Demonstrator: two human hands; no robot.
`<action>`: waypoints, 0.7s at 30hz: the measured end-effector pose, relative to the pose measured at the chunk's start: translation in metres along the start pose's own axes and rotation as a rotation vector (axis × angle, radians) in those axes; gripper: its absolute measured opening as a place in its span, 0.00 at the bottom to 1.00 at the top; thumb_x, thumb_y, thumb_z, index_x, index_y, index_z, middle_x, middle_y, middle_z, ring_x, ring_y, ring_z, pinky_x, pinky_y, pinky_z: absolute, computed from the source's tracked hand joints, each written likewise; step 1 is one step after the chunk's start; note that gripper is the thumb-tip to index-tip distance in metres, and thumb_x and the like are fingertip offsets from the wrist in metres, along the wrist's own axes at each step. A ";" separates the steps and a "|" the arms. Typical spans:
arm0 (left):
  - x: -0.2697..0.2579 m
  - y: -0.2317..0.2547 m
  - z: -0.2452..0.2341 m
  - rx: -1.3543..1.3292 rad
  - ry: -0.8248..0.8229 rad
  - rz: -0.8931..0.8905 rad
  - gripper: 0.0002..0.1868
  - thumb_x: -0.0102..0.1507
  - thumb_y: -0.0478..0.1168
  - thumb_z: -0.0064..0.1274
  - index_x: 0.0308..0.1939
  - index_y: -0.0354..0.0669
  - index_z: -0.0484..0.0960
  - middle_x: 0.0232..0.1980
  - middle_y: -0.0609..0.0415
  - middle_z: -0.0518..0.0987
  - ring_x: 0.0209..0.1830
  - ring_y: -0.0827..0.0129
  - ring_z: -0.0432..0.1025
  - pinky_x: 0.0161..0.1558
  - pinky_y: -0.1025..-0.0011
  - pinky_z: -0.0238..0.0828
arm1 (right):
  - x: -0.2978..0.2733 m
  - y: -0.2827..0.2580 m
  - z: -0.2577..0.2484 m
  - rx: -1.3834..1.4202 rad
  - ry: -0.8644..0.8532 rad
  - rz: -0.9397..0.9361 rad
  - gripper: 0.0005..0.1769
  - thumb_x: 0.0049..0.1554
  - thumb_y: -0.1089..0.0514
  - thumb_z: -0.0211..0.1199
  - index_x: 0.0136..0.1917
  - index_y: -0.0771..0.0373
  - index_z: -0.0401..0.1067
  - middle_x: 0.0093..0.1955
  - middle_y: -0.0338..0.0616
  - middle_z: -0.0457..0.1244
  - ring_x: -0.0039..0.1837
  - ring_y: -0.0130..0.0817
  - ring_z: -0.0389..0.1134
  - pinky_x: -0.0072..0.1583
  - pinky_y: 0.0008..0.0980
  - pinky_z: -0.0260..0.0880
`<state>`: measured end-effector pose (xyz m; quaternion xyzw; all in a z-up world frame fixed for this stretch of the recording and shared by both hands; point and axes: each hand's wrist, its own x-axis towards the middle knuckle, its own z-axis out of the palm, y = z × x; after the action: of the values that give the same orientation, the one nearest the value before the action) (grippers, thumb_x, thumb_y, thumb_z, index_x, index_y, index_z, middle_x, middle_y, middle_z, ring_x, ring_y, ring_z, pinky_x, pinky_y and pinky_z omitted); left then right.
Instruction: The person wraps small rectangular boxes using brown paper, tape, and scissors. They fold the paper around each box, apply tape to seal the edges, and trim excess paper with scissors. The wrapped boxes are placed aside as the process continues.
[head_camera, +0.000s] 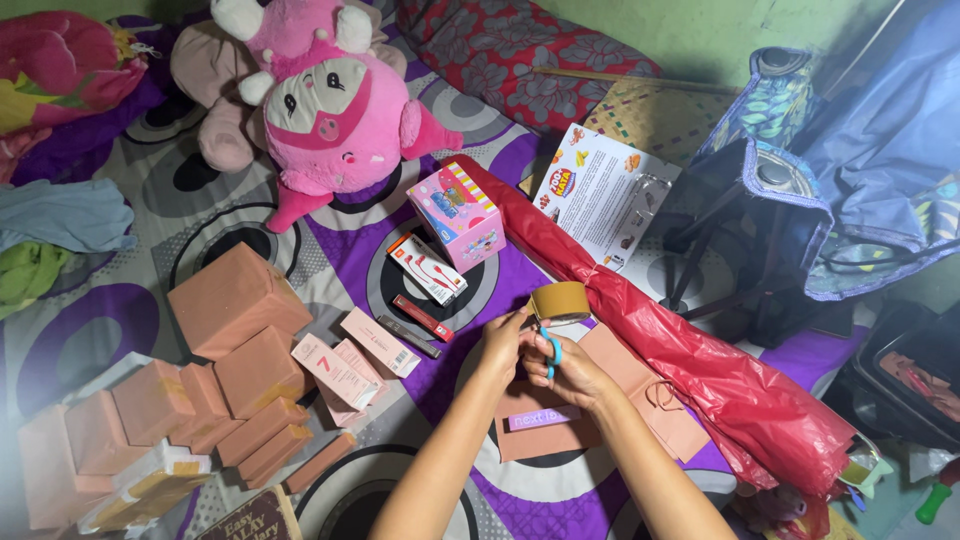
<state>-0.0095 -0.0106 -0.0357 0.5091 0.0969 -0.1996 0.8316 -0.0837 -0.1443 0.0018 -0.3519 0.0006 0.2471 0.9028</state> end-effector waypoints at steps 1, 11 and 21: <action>0.000 0.000 -0.001 -0.002 -0.008 0.008 0.15 0.70 0.39 0.46 0.50 0.28 0.81 0.41 0.41 0.85 0.37 0.63 0.81 0.41 0.71 0.77 | 0.000 0.000 0.000 -0.013 -0.011 0.001 0.18 0.63 0.49 0.62 0.58 0.65 0.69 0.36 0.33 0.52 0.38 0.25 0.54 0.40 0.27 0.58; 0.007 0.004 -0.011 -0.090 -0.037 0.012 0.21 0.72 0.40 0.45 0.58 0.22 0.65 0.56 0.37 0.72 0.53 0.48 0.82 0.47 0.60 0.82 | 0.001 0.000 0.000 -0.019 0.034 0.123 0.21 0.60 0.45 0.65 0.54 0.64 0.70 0.35 0.33 0.53 0.36 0.25 0.54 0.36 0.26 0.55; -0.014 0.034 -0.025 0.276 0.086 0.041 0.16 0.67 0.51 0.51 0.54 0.50 0.80 0.59 0.58 0.79 0.62 0.71 0.70 0.56 0.61 0.65 | -0.105 -0.013 0.008 -0.772 0.547 -0.210 0.34 0.40 0.64 0.66 0.59 0.55 0.57 0.49 0.40 0.66 0.44 0.31 0.76 0.46 0.36 0.77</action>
<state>-0.0065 0.0281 -0.0148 0.6286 0.0936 -0.1718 0.7527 -0.1712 -0.1940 0.0343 -0.7114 0.1108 0.0351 0.6931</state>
